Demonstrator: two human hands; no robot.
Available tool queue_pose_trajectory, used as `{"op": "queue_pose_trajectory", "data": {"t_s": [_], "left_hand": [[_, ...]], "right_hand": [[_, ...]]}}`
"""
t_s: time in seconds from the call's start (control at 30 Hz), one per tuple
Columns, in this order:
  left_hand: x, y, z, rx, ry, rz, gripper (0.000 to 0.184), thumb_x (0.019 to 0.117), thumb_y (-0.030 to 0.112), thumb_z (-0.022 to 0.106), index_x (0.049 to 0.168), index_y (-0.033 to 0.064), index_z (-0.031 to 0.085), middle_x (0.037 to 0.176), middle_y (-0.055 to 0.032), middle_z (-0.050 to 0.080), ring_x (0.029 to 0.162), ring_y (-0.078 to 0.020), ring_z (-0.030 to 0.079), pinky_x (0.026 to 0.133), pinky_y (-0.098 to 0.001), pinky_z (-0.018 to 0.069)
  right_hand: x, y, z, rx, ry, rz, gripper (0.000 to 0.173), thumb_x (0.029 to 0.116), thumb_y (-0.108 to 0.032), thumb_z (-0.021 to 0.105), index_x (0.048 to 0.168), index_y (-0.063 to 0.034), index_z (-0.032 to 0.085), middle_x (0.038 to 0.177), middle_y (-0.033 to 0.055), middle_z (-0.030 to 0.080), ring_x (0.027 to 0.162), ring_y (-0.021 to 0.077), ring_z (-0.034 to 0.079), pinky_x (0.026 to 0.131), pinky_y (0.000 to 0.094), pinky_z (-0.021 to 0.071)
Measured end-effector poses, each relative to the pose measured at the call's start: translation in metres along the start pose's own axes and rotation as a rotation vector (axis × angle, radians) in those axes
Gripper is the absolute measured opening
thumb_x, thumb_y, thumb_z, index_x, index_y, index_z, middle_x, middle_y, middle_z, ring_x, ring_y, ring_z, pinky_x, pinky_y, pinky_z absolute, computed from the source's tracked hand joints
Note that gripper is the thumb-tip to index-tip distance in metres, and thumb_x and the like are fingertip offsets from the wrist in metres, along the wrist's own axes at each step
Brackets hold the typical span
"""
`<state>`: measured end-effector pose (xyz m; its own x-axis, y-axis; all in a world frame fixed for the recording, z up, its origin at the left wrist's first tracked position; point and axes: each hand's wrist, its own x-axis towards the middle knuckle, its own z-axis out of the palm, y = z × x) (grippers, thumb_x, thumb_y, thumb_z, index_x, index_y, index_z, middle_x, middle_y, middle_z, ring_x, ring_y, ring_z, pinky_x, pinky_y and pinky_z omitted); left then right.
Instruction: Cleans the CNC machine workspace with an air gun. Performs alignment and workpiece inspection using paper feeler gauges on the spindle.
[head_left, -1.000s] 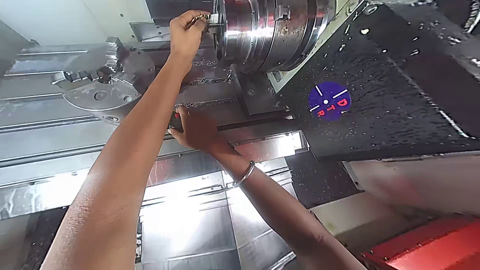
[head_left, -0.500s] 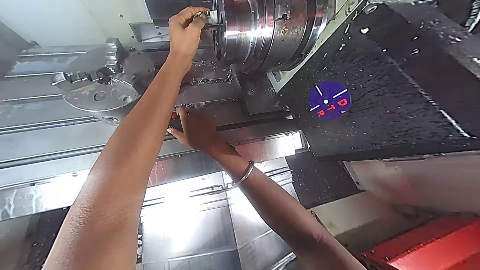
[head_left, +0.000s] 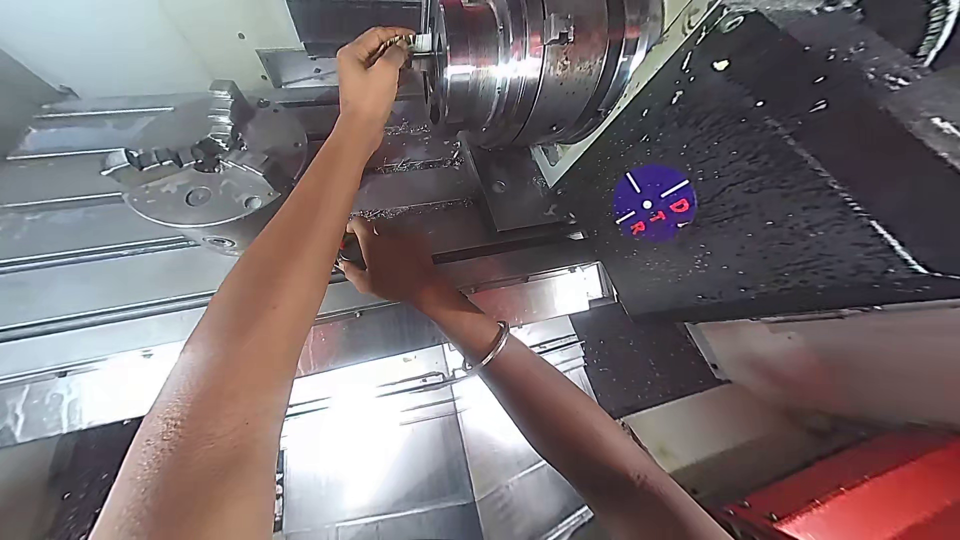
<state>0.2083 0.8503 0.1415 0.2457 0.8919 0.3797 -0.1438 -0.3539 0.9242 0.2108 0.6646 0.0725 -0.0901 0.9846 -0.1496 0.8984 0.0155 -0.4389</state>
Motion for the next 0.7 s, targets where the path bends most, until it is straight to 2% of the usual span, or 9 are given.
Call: {"op": "queue_pose_trajectory", "data": {"t_s": [0.1, 0.17, 0.27, 0.3, 0.37, 0.47, 0.53, 0.6, 0.7], "left_hand": [[0.0009, 0.0006, 0.0004, -0.007, 0.007, 0.018, 0.020, 0.1023, 0.008, 0.055, 0.112, 0.0043, 0.072, 0.107, -0.0059, 0.072, 0.100, -0.0148, 0.070, 0.088, -0.0346, 0.0612], [0.0035, 0.0014, 0.0004, 0.000, 0.008, 0.030, 0.020, 0.1022, 0.008, 0.055, 0.111, 0.0051, 0.072, 0.105, -0.0048, 0.071, 0.097, -0.0139, 0.070, 0.086, -0.0337, 0.0605], [0.0030, 0.0002, -0.0004, -0.007, 0.007, 0.009, 0.020, 0.1021, 0.008, 0.055, 0.111, 0.0045, 0.072, 0.106, -0.0056, 0.072, 0.098, -0.0143, 0.070, 0.088, -0.0333, 0.0606], [0.0023, -0.0002, 0.0001, -0.011, 0.008, 0.000, 0.020, 0.1019, 0.007, 0.055, 0.112, 0.0041, 0.072, 0.106, -0.0063, 0.072, 0.099, -0.0147, 0.070, 0.088, -0.0334, 0.0607], [0.0019, -0.0008, 0.0010, -0.021, 0.007, -0.007, 0.021, 0.1019, 0.006, 0.054, 0.113, 0.0029, 0.071, 0.107, -0.0078, 0.071, 0.099, -0.0157, 0.071, 0.090, -0.0341, 0.0613], [0.0038, 0.0019, 0.0016, -0.035, 0.006, 0.004, 0.021, 0.1011, 0.006, 0.054, 0.112, 0.0030, 0.072, 0.107, -0.0075, 0.071, 0.099, -0.0158, 0.071, 0.090, -0.0344, 0.0609], [0.0039, 0.0033, 0.0010, -0.028, 0.005, 0.006, 0.020, 0.1014, 0.007, 0.055, 0.111, 0.0036, 0.072, 0.106, -0.0073, 0.072, 0.098, -0.0156, 0.071, 0.089, -0.0339, 0.0611], [0.0022, 0.0007, -0.0003, -0.016, 0.004, 0.000, 0.020, 0.1017, 0.007, 0.055, 0.111, 0.0037, 0.072, 0.107, -0.0072, 0.072, 0.099, -0.0153, 0.071, 0.089, -0.0337, 0.0609], [0.0004, -0.0008, 0.0000, -0.011, 0.012, -0.014, 0.020, 0.1019, 0.007, 0.054, 0.112, 0.0036, 0.072, 0.105, -0.0064, 0.072, 0.097, -0.0144, 0.071, 0.088, -0.0330, 0.0608]], "right_hand": [[0.0011, -0.0005, 0.0026, -0.013, 0.019, 0.030, 0.062, 0.0911, -0.058, 0.067, 0.135, -0.0161, 0.054, 0.108, 0.0134, 0.067, 0.085, 0.0327, 0.070, 0.061, 0.0527, 0.0552], [0.0018, 0.0000, 0.0023, -0.013, 0.009, 0.016, 0.057, 0.0935, -0.055, 0.066, 0.134, -0.0158, 0.055, 0.109, 0.0137, 0.066, 0.086, 0.0332, 0.069, 0.061, 0.0529, 0.0552], [0.0013, 0.0010, -0.0003, 0.017, -0.005, -0.024, 0.050, 0.0929, -0.043, 0.067, 0.136, -0.0198, 0.057, 0.110, 0.0121, 0.067, 0.088, 0.0325, 0.069, 0.062, 0.0540, 0.0545], [0.0012, 0.0013, -0.0008, 0.015, -0.006, -0.027, 0.051, 0.0925, -0.043, 0.066, 0.137, -0.0205, 0.057, 0.110, 0.0116, 0.067, 0.089, 0.0321, 0.069, 0.062, 0.0538, 0.0543], [0.0020, 0.0029, 0.0004, 0.012, 0.005, -0.009, 0.059, 0.0909, -0.051, 0.068, 0.139, -0.0197, 0.055, 0.109, 0.0111, 0.067, 0.091, 0.0308, 0.069, 0.064, 0.0523, 0.0552], [0.0025, 0.0029, 0.0028, 0.013, 0.032, 0.028, 0.063, 0.0889, -0.060, 0.070, 0.131, -0.0154, 0.056, 0.106, 0.0126, 0.066, 0.085, 0.0310, 0.069, 0.062, 0.0512, 0.0552], [0.0026, 0.0021, 0.0016, 0.005, 0.015, 0.016, 0.056, 0.0922, -0.056, 0.068, 0.131, -0.0168, 0.056, 0.106, 0.0123, 0.065, 0.086, 0.0310, 0.069, 0.062, 0.0511, 0.0548], [0.0023, 0.0022, -0.0004, 0.012, -0.007, -0.009, 0.052, 0.0933, -0.048, 0.067, 0.136, -0.0200, 0.056, 0.110, 0.0121, 0.065, 0.089, 0.0312, 0.068, 0.063, 0.0518, 0.0541], [0.0015, 0.0023, -0.0026, 0.025, -0.018, -0.010, 0.056, 0.0915, -0.045, 0.067, 0.141, -0.0201, 0.055, 0.114, 0.0121, 0.066, 0.093, 0.0309, 0.069, 0.066, 0.0531, 0.0549]]}}
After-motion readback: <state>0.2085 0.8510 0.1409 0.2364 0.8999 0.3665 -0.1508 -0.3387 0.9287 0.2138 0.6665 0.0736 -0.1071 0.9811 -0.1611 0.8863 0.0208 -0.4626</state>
